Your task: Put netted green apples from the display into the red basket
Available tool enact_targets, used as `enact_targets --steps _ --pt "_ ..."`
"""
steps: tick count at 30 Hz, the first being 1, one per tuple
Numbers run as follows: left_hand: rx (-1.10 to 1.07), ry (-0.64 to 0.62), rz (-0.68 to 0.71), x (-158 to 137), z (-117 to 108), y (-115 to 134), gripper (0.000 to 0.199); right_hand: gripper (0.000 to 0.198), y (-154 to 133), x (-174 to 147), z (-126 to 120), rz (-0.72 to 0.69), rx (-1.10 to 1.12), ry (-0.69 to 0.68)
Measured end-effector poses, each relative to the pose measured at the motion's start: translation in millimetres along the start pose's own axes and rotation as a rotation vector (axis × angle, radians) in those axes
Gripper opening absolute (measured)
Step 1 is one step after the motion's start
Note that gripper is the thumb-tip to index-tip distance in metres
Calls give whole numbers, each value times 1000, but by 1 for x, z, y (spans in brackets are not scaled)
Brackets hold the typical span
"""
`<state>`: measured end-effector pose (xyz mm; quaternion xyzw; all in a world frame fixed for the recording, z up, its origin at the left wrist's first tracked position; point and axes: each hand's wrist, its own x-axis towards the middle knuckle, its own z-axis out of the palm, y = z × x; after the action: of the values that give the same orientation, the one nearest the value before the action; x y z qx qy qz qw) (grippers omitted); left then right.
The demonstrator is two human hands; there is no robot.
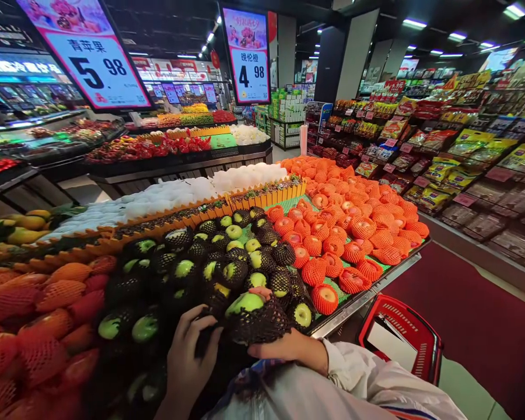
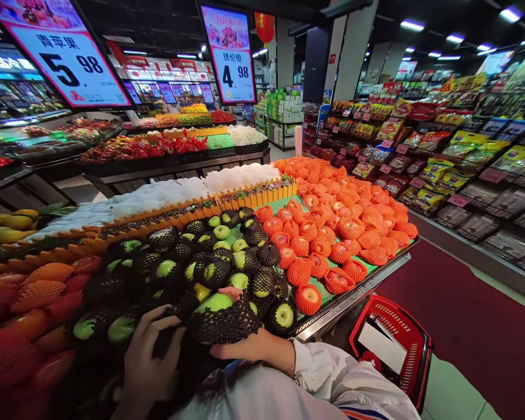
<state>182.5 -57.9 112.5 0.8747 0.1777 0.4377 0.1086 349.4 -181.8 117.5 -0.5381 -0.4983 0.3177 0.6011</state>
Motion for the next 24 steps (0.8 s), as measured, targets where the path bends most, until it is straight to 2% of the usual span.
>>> enact_targets --steps 3,5,8,10,12,15,18,20,24 --pt "-85 -81 -6 6 -4 -7 6 64 5 3 0 50 178 -15" --pt "-161 -147 -62 6 -4 -9 4 62 11 4 -1 51 216 18" --pt "-337 -273 -152 1 0 -8 44 63 19 5 -2 -23 182 49" --pt "-473 -376 -150 -4 4 -5 72 65 19 4 -3 -38 137 23" --pt "-542 -467 -135 -9 10 1 85 64 15 4 -5 -33 53 -17" --pt "-536 -543 -153 -11 19 11 89 51 8 5 -9 -9 -121 -60" --pt "-522 -485 -158 -11 27 19 85 35 4 8 -16 3 -210 -149" --pt "-512 -405 -177 -11 30 21 83 32 2 10 -20 -45 -228 -232" --pt "-507 -277 -300 -17 33 17 83 54 -9 14 -31 -129 -301 -289"
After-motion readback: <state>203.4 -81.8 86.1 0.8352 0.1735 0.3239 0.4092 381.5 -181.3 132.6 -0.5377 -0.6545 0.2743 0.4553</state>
